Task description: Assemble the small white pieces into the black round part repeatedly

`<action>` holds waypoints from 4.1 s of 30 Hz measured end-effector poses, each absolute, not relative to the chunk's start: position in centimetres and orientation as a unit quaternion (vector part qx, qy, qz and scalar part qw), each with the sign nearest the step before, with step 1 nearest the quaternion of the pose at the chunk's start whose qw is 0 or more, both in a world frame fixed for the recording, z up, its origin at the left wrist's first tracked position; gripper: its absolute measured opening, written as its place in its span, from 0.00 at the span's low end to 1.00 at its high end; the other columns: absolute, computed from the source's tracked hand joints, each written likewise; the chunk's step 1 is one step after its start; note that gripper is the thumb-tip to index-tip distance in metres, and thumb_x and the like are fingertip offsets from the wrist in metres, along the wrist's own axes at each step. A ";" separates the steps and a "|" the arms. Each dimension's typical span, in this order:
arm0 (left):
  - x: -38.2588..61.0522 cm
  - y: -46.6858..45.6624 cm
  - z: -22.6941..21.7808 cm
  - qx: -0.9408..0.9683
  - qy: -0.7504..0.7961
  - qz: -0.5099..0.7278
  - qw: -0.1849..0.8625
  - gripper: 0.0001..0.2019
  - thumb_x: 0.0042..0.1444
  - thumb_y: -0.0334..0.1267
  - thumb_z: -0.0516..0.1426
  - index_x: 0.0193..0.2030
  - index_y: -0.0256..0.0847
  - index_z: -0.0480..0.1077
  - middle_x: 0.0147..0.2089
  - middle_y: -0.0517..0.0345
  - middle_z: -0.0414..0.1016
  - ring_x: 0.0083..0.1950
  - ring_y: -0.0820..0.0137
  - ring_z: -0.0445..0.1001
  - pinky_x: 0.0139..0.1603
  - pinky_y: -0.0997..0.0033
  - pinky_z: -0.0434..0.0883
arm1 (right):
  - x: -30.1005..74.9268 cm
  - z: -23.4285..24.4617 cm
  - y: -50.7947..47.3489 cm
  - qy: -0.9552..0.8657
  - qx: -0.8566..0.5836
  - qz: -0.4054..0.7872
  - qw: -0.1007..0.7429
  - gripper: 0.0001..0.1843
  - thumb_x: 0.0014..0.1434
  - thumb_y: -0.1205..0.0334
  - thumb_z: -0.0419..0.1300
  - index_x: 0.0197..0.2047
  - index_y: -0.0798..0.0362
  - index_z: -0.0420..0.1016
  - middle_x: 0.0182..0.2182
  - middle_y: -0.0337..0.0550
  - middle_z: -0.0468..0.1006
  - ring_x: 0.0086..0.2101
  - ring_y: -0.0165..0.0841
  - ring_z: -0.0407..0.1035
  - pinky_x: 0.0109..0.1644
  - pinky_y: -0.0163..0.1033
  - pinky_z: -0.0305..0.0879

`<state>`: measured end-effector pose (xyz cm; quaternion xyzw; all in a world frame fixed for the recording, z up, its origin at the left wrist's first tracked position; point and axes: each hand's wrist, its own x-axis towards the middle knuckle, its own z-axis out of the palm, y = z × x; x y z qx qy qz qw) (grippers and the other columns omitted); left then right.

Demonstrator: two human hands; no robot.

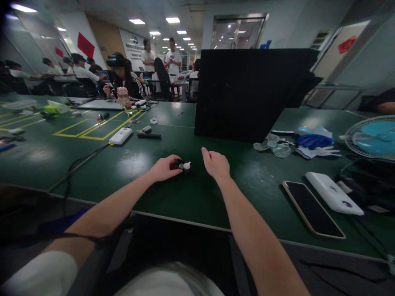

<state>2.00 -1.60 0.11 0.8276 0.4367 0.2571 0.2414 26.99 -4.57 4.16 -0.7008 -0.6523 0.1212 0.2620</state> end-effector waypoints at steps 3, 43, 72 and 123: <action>1.9 -1.5 0.0 0.826 0.432 0.261 0.250 0.24 0.55 0.46 0.64 0.57 0.47 0.69 0.47 0.56 0.81 0.45 0.63 0.80 0.49 0.60 0.76 | 28.3 3.1 -3.5 -0.641 -0.736 0.173 0.132 0.25 0.68 0.42 0.51 0.32 0.51 0.76 0.29 0.45 0.78 0.28 0.35 0.72 0.30 0.39 0.64; -14.4 5.8 -1.6 0.587 0.683 0.419 0.118 0.27 0.58 0.49 0.59 0.61 0.39 0.62 0.55 0.44 0.75 0.55 0.59 0.75 0.58 0.57 0.71 | 28.4 2.5 -3.0 -0.654 -0.727 0.205 0.043 0.21 0.64 0.42 0.56 0.43 0.50 0.76 0.40 0.47 0.80 0.36 0.37 0.76 0.36 0.40 0.72; 8.1 0.3 0.5 0.752 0.425 0.396 0.311 0.22 0.66 0.48 0.53 0.64 0.42 0.59 0.59 0.42 0.71 0.56 0.63 0.76 0.57 0.58 0.73 | 29.1 4.2 -4.0 -0.603 -0.744 0.123 0.259 0.23 0.69 0.44 0.49 0.41 0.50 0.78 0.38 0.46 0.82 0.35 0.36 0.74 0.36 0.39 0.68; 0.4 0.1 -0.4 0.804 0.475 0.265 0.240 0.26 0.57 0.47 0.63 0.62 0.47 0.67 0.49 0.54 0.81 0.47 0.61 0.80 0.48 0.62 0.75 | 28.7 3.5 -4.3 -0.737 -0.648 0.160 0.108 0.24 0.58 0.62 0.63 0.58 0.51 0.76 0.53 0.50 0.77 0.50 0.46 0.72 0.53 0.50 0.69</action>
